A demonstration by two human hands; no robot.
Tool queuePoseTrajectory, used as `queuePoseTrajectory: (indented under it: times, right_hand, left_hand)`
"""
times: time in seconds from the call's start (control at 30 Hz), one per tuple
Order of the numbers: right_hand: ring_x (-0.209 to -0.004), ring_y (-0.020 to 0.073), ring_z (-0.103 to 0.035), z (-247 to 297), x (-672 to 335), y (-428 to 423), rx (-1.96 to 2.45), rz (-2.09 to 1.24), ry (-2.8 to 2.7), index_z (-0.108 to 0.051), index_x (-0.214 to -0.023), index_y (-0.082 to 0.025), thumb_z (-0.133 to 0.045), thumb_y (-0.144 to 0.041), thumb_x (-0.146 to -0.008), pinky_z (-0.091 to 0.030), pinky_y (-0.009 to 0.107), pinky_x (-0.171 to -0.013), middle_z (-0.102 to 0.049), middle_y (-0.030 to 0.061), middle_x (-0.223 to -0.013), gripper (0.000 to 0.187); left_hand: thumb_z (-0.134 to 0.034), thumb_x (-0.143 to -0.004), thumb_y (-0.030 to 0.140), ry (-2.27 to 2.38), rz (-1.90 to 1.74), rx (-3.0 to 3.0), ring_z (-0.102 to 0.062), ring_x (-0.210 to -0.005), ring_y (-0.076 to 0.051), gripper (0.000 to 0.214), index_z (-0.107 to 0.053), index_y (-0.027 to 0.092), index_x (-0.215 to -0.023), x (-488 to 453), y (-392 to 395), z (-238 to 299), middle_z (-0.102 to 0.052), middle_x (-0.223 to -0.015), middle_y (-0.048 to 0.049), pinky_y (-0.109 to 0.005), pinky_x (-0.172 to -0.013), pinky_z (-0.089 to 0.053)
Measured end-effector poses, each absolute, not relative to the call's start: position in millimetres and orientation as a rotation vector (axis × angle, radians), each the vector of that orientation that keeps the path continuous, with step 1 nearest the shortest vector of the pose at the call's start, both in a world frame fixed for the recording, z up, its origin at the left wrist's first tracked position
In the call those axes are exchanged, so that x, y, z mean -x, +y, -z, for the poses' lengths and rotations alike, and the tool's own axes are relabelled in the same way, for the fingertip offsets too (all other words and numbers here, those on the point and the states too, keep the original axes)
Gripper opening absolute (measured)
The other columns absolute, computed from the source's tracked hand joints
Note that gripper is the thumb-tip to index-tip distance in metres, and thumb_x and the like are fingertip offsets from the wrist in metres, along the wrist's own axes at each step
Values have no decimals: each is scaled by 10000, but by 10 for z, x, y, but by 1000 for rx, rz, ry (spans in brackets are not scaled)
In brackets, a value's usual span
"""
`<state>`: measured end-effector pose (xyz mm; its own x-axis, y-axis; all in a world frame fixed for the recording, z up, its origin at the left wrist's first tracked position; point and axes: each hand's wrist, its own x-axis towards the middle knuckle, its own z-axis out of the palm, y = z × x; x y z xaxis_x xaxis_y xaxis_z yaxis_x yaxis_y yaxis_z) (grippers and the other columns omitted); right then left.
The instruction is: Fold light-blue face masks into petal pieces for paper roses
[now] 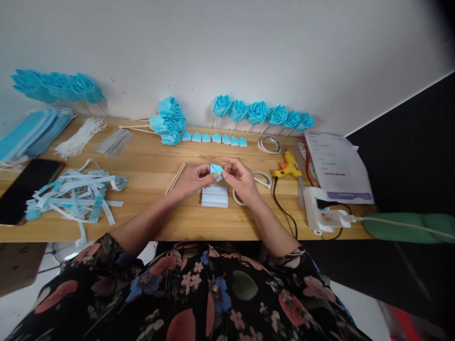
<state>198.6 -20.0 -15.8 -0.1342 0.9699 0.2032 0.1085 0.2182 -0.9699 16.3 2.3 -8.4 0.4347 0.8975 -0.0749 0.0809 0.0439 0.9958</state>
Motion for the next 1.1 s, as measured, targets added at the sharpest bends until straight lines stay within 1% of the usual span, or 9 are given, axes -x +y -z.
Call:
queuePoseTrajectory:
  times: [0.23,0.37,0.47,0.57,0.63,0.73,0.8,0.93,1.1]
  right_hand:
    - [-834,156,-592,212,-2034,-171,1071,-1176,-1475,-637,-1199,-251,-668,-401,-845,-500,297,-754,-620,12,-910,386]
    - [-757,138,-571,259,-2043,-165,1092,-1161,-1510,-640,-1212,-237,-662,-372,-847,-477,279,-710,-619,-5,-848,390]
    - [-740,130,-567,241,-2054,-158,1082,-1131,-1553,-638,-1225,-236,-644,-341,-853,-471,275,-707,-618,-14,-829,387]
    - [-780,139,-601,184,-2174,-104,1145,-1002,-1528,-645,-1206,-238,-624,-328,-854,-495,280,-741,-645,-6,-848,364]
    - [-807,150,-624,156,-2333,-43,1256,-822,-1422,-649,-1188,-241,-594,-337,-866,-508,277,-729,-674,10,-887,340]
    - [-712,158,-625,164,-2601,37,1403,-618,-1321,-652,-1176,-223,-545,-338,-875,-513,284,-652,-693,25,-862,340]
    - [-715,178,-648,199,-2721,56,1533,-532,-1368,-686,-1106,-202,-552,-314,-860,-523,306,-672,-715,33,-836,302]
    - [-814,199,-693,267,-2743,33,1692,-491,-1617,-740,-977,-201,-588,-262,-847,-515,319,-764,-767,40,-880,209]
    - [-816,186,-695,256,-2646,6,1740,-546,-1843,-757,-939,-231,-651,-236,-842,-476,298,-741,-783,21,-920,144]
  left_hand:
    - [-698,-719,384,950,-814,-1399,-442,-553,-92,269,-558,170,-635,-176,27,99,-504,-567,34,-227,-536,-332]
    - [-704,-713,373,940,-818,-1390,-443,-549,-91,251,-572,171,-642,-177,26,101,-513,-570,35,-229,-543,-344]
    - [-692,-732,380,957,-860,-1371,-473,-557,-97,226,-609,171,-707,-161,37,138,-545,-603,29,-235,-561,-380]
    - [-698,-738,395,988,-907,-1333,-488,-554,-98,237,-622,170,-732,-141,55,167,-564,-611,25,-238,-571,-401]
    - [-707,-732,396,1019,-936,-1306,-481,-537,-96,245,-617,170,-710,-134,63,168,-564,-596,24,-238,-562,-397]
    - [-724,-722,379,1040,-968,-1288,-469,-523,-91,243,-614,168,-672,-135,60,158,-550,-574,25,-235,-547,-379]
    - [-733,-721,365,1038,-989,-1279,-435,-499,-81,231,-622,169,-668,-137,53,156,-519,-550,36,-230,-524,-349]
    - [-726,-743,354,1008,-1054,-1231,-399,-477,-72,240,-599,172,-652,-139,48,164,-496,-532,44,-226,-499,-322]
    - [-738,-744,358,985,-1075,-1158,-450,-509,-76,250,-601,165,-666,-142,55,160,-541,-565,29,-216,-501,-355]
